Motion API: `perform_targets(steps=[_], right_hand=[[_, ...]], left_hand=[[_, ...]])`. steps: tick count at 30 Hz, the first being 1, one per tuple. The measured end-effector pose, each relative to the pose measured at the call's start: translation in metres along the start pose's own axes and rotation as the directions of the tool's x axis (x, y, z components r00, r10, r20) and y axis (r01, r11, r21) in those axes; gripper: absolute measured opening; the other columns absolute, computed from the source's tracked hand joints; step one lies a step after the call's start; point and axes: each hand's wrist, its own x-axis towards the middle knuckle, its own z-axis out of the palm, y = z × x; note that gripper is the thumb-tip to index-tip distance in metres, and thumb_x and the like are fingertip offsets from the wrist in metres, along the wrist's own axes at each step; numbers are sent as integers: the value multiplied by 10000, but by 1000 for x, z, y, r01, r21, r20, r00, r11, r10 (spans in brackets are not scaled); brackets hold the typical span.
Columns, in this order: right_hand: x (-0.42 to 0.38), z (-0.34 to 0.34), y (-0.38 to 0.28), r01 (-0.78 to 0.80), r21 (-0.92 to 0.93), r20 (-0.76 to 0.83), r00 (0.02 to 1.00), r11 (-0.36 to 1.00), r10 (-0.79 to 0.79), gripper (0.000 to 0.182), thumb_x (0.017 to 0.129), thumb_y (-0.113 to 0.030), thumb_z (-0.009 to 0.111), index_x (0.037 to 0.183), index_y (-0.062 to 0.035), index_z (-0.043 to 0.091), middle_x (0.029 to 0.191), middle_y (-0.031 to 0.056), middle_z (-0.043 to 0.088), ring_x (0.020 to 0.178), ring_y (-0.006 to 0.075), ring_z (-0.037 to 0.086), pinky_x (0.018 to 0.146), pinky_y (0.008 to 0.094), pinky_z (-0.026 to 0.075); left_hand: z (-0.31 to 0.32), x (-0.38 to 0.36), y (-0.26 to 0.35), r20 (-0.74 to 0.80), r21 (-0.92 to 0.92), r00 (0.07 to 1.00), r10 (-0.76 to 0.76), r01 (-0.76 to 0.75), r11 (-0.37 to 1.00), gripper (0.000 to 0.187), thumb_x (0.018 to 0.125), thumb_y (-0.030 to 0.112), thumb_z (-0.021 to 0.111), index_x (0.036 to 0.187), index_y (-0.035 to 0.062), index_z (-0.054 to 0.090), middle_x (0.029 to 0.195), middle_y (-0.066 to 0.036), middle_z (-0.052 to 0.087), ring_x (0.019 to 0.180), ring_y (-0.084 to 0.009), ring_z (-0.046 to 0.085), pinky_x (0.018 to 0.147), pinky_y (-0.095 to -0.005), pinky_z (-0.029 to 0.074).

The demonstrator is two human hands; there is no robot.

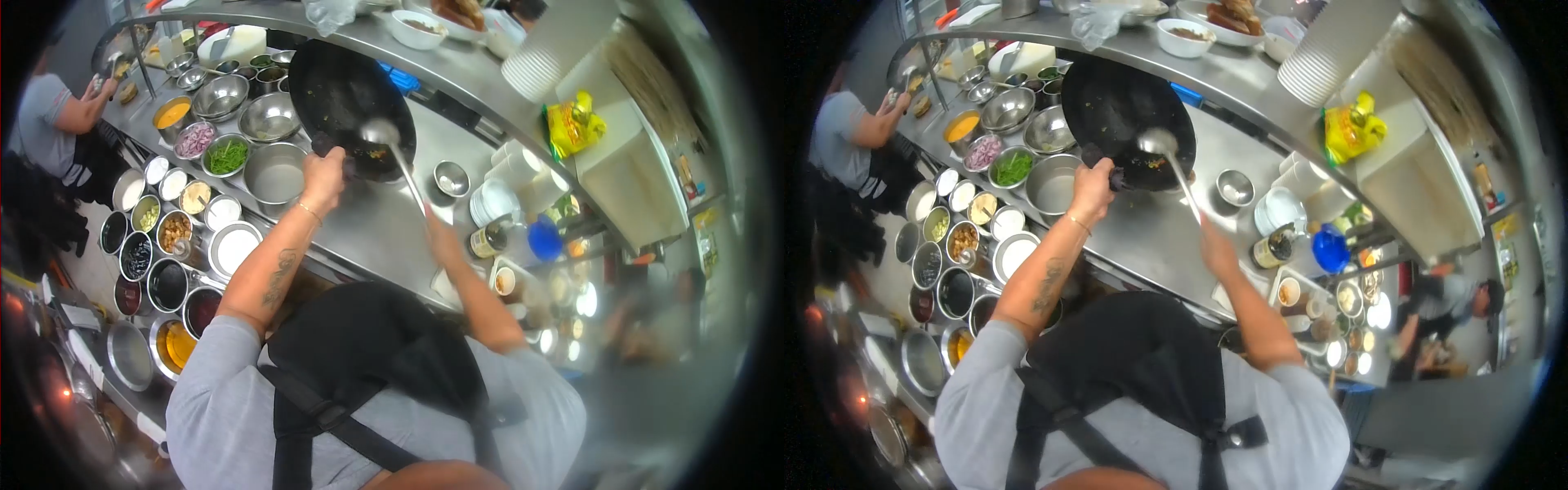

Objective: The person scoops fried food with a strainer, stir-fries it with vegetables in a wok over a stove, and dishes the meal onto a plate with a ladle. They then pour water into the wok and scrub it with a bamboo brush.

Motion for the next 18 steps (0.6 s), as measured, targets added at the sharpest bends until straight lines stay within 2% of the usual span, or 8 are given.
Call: perform_targets(steps=[2, 3, 5, 10, 12, 14, 16, 18], right_hand=[[-41, -20, 20, 70, -29, 29, 997, 997, -69, 692, 971, -139, 572, 1592, -318, 325, 997, 290, 704, 907, 460, 694, 846, 534, 531], [-50, -53, 11, -168, -54, 272, 946, 984, 176, 699, 972, -135, 573, 1594, -323, 317, 975, 287, 707, 889, 467, 691, 836, 550, 525], [-19, -110, -27, -170, -142, 300, 931, 975, 206, 729, 965, -151, 592, 1602, -332, 288, 954, 285, 704, 859, 464, 687, 812, 554, 531], [32, -106, -38, -185, -279, 272, 926, 942, 262, 684, 976, -200, 602, 1586, -337, 325, 873, 282, 691, 852, 473, 676, 795, 570, 513], [51, -102, -11, -32, -330, 333, 931, 944, 148, 713, 976, -232, 600, 1603, -326, 276, 855, 267, 695, 816, 457, 679, 757, 564, 522], [83, -95, 5, -10, -290, 341, 933, 957, 113, 707, 976, -228, 596, 1603, -314, 280, 882, 282, 689, 807, 455, 676, 755, 559, 523], [114, -82, -1, -39, -160, 171, 983, 986, 66, 703, 976, -215, 589, 1601, -320, 286, 882, 291, 682, 800, 466, 667, 765, 556, 523], [108, -46, 6, -78, -140, 146, 984, 987, 99, 688, 980, -204, 594, 1597, -304, 306, 885, 293, 685, 810, 472, 669, 768, 553, 524]], left_hand=[[1, 6, 1, -21, -30, 1000, -2, 1, 1000, 115, 886, 129, 588, 811, 46, 564, 623, -3, 505, 386, -107, 393, 343, -292, 256], [0, 3, 3, -33, 11, 999, 39, -38, 999, 111, 885, 127, 585, 814, 43, 565, 621, -4, 505, 386, -107, 395, 343, -293, 260], [-6, -2, -2, -43, 68, 997, 66, -63, 996, 107, 884, 124, 581, 818, 41, 567, 618, -4, 505, 386, -107, 396, 343, -294, 265], [-9, -4, -4, -5, -29, 1000, 21, -21, 999, 72, 877, 113, 580, 841, 51, 572, 631, 0, 510, 408, -97, 422, 336, -291, 264], [-4, -9, 4, -37, 11, 998, 42, -42, 999, 69, 877, 111, 580, 840, 54, 571, 630, 5, 506, 405, -95, 417, 335, -289, 259], [-6, -10, -1, -68, 74, 997, 49, -44, 996, 67, 878, 109, 580, 839, 56, 570, 629, 9, 502, 403, -92, 413, 334, -287, 255], [-7, 1, -5, -17, -22, 999, 28, -28, 999, 115, 873, 131, 628, 829, 42, 570, 654, -2, 545, 445, -96, 468, 376, -284, 319], [-1, 3, -8, -17, -42, 999, 42, -43, 998, 117, 870, 134, 632, 833, 41, 572, 655, -1, 547, 439, -96, 463, 372, -287, 316]])
